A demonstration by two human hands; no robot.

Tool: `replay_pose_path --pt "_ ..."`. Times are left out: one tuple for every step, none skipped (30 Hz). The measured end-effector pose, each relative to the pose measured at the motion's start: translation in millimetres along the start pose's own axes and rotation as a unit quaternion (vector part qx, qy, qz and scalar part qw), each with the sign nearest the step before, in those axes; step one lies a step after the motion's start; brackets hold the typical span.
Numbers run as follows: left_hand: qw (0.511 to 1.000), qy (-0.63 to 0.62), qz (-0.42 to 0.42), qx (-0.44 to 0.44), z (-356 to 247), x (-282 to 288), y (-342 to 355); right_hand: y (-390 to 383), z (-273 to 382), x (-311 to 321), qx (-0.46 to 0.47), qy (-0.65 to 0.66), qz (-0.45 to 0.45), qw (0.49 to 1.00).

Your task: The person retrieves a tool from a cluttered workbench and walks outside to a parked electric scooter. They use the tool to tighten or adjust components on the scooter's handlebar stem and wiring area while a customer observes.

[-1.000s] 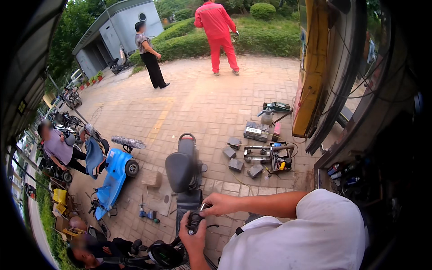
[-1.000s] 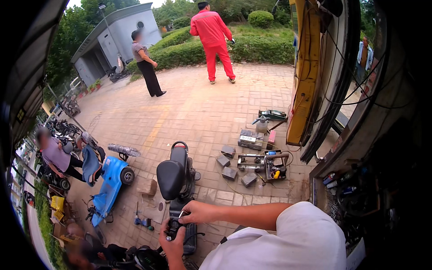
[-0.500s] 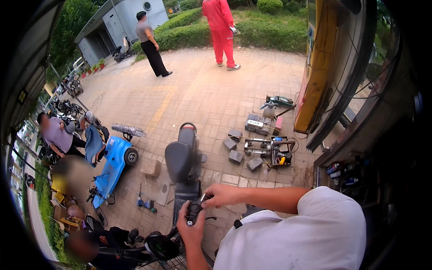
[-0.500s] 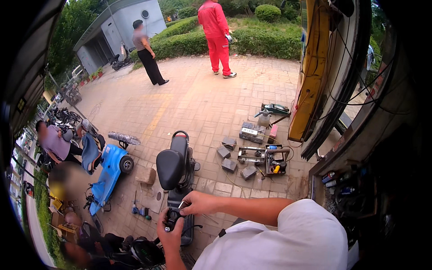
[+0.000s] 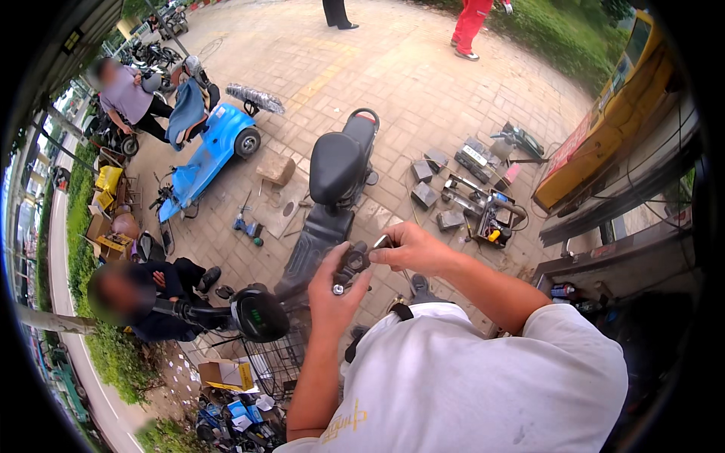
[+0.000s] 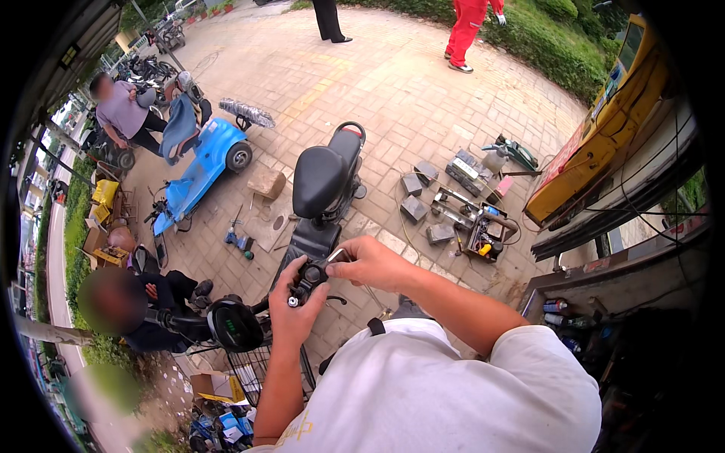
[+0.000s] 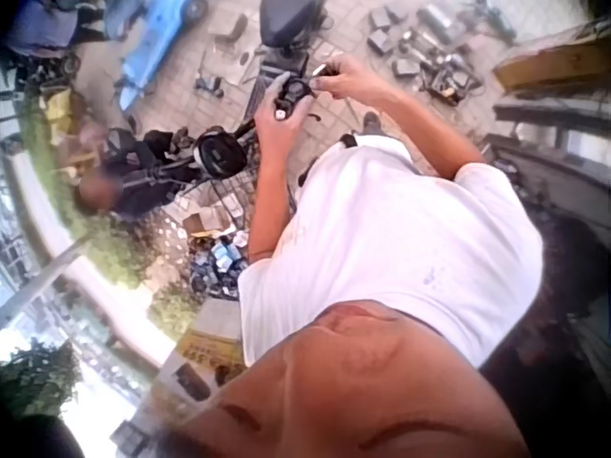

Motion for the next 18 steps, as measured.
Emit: replay_pose_path --pt "1.0 -0.001 -0.002 -0.006 0.4 0.1 0.5 0.4 2.4 -0.5 -0.001 0.011 -0.004 1.0" --pt "1.0 0.007 -0.002 -0.003 1.1 0.3 0.7 0.8 4.2 -0.6 -0.002 0.022 -0.007 1.0" --pt "1.0 0.015 -0.003 0.0 1.7 0.8 0.7 1.5 3.9 -0.4 -0.01 -0.004 -0.004 1.0" --pt "1.0 0.023 -0.002 0.001 2.1 0.8 1.5 2.7 3.8 0.7 -0.017 -0.029 -0.002 0.999" --pt "1.0 0.023 -0.002 -0.002 1.5 1.1 2.0 3.2 3.5 1.2 -0.024 -0.053 0.0 0.998" --pt "1.0 0.023 -0.002 -0.004 0.4 1.6 2.3 2.6 5.9 0.4 -0.011 -0.049 0.001 0.999" --pt "1.0 0.023 -0.002 -0.007 0.1 1.8 2.7 1.5 7.7 -0.5 0.002 -0.045 0.002 0.999" --pt "1.0 0.021 -0.005 -0.013 -0.3 2.2 3.4 1.0 9.4 -1.3 0.015 -0.041 0.004 0.999" --pt "1.0 0.019 -0.009 -0.019 -0.7 2.7 4.0 1.4 9.5 -2.0 0.012 -0.034 0.006 0.999" --pt "0.999 0.017 -0.011 -0.025 -0.8 3.2 4.1 1.9 9.0 -2.3 0.009 -0.027 0.008 1.0" --pt "1.0 0.01 -0.01 -0.007 0.1 3.9 3.4 2.3 8.8 -2.8 0.005 -0.02 0.01 1.0" --pt "1.0 0.002 -0.009 0.01 0.0 4.9 2.5 1.5 9.8 -3.6 0.003 -0.041 0.008 0.999" --pt "1.0 -0.006 -0.008 0.028 0.7 5.3 2.2 0.5 12.6 -4.2 0.002 -0.062 0.007 0.998" --pt "1.0 -0.004 -0.009 0.026 0.8 5.6 2.3 -0.3 13.7 -4.7 0.0 -0.083 0.005 0.997" --pt "1.0 -0.003 -0.008 0.024 0.9 5.8 2.4 0.1 13.3 -4.9 0.012 -0.072 0.004 0.997" --pt "1.0 -0.002 -0.006 0.022 0.8 4.6 3.3 1.3 11.2 -3.5 0.024 -0.06 0.002 0.998" --pt "1.0 0.0 -0.01 0.012 -0.3 3.9 4.1 0.9 10.3 -2.0 0.036 -0.047 -0.002 0.998" --pt "1.0 0.001 -0.012 0.002 -1.4 2.8 4.5 -0.8 7.8 -1.0 0.019 -0.052 -0.003 0.998"
Point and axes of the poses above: each hand's wrist, its own y-axis towards the middle knuckle, its own x-axis out of the back of the hand, z = x × y, the point moved 5 cm from there along y, towards the middle knuckle, and after that the axes turned 15 degrees about -z, right-handed, at the moved point
